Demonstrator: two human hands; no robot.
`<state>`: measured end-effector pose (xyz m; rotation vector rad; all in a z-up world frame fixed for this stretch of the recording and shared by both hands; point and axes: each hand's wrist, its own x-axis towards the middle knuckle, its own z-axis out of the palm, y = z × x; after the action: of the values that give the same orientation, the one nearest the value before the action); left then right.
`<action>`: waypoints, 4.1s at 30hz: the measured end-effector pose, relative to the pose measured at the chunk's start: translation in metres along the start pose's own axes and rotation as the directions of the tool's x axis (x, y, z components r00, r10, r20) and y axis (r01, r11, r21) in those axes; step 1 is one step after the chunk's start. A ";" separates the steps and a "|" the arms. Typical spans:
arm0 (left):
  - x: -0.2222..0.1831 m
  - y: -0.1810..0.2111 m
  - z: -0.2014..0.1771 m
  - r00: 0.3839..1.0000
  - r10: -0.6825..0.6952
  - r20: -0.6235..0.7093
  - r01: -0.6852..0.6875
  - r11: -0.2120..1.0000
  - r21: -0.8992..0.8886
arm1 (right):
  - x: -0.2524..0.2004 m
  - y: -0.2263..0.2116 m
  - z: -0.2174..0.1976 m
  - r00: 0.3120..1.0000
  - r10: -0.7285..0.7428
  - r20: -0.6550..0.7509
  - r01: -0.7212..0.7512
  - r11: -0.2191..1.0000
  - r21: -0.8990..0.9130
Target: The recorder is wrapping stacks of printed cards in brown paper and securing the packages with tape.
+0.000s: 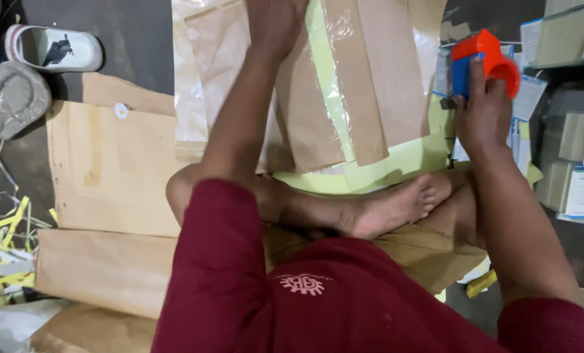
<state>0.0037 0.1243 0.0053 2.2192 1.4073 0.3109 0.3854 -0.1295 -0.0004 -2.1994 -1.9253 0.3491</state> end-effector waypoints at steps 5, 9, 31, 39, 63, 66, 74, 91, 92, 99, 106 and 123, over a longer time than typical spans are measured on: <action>-0.095 -0.050 0.089 0.856 -0.470 -0.215 0.344 0.828 -0.443 | 0.001 -0.015 0.021 0.985 -0.004 -0.174 -0.015 0.994 -0.105; -0.145 0.010 0.064 0.760 -0.636 0.138 0.492 0.422 -0.761 | 0.033 -0.066 0.060 0.963 -0.148 -0.225 0.217 0.921 0.322; -0.128 -0.021 0.073 0.900 -0.405 0.160 0.324 0.376 -0.868 | 0.062 -0.150 0.099 0.878 -0.188 0.440 -0.453 -0.029 0.891; -0.145 -0.011 0.062 0.916 -0.343 0.208 0.329 0.344 -0.879 | 0.058 -0.129 0.120 0.854 -0.225 0.469 -0.501 -0.106 0.859; -0.267 -0.001 0.006 0.930 0.135 0.341 -0.034 0.957 -0.287 | -0.021 -0.098 0.037 0.759 -0.558 0.335 0.321 0.769 0.553; -0.255 -0.024 0.031 0.830 0.527 0.181 -0.536 0.844 0.003 | -0.015 -0.102 0.051 0.649 -0.712 0.268 0.637 0.701 0.321; -0.219 -0.024 0.087 0.797 0.452 0.401 -0.559 0.804 0.204 | 0.006 -0.122 0.082 0.474 -0.817 0.329 0.877 0.471 -0.094; -0.246 -0.020 0.083 0.991 -0.019 0.133 0.085 0.854 -0.514 | -0.042 -0.111 0.054 0.769 -0.495 0.405 0.268 0.825 0.498; -0.247 -0.013 0.079 0.895 -0.410 0.175 0.354 0.414 -0.839 | -0.041 -0.113 0.047 0.772 -0.061 0.632 -0.267 0.872 0.411; -0.207 0.022 0.093 0.786 -0.540 0.301 0.308 -0.080 -0.948 | -0.004 -0.155 0.077 0.734 0.010 0.679 -0.649 -0.282 0.706; -0.201 0.033 0.104 0.753 -0.608 0.252 0.260 -0.078 -0.963 | -0.016 -0.166 0.088 0.761 0.079 0.644 -0.615 -0.225 0.756; -0.223 0.059 0.151 0.770 -0.632 0.082 0.047 -0.073 -0.996 | -0.020 -0.158 0.094 0.776 -0.011 0.631 -0.625 -0.150 0.766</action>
<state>0.0175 -0.1385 -0.0779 0.4528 1.1922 1.2251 0.2056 -0.1292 -0.0415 -1.3088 -0.3762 1.8258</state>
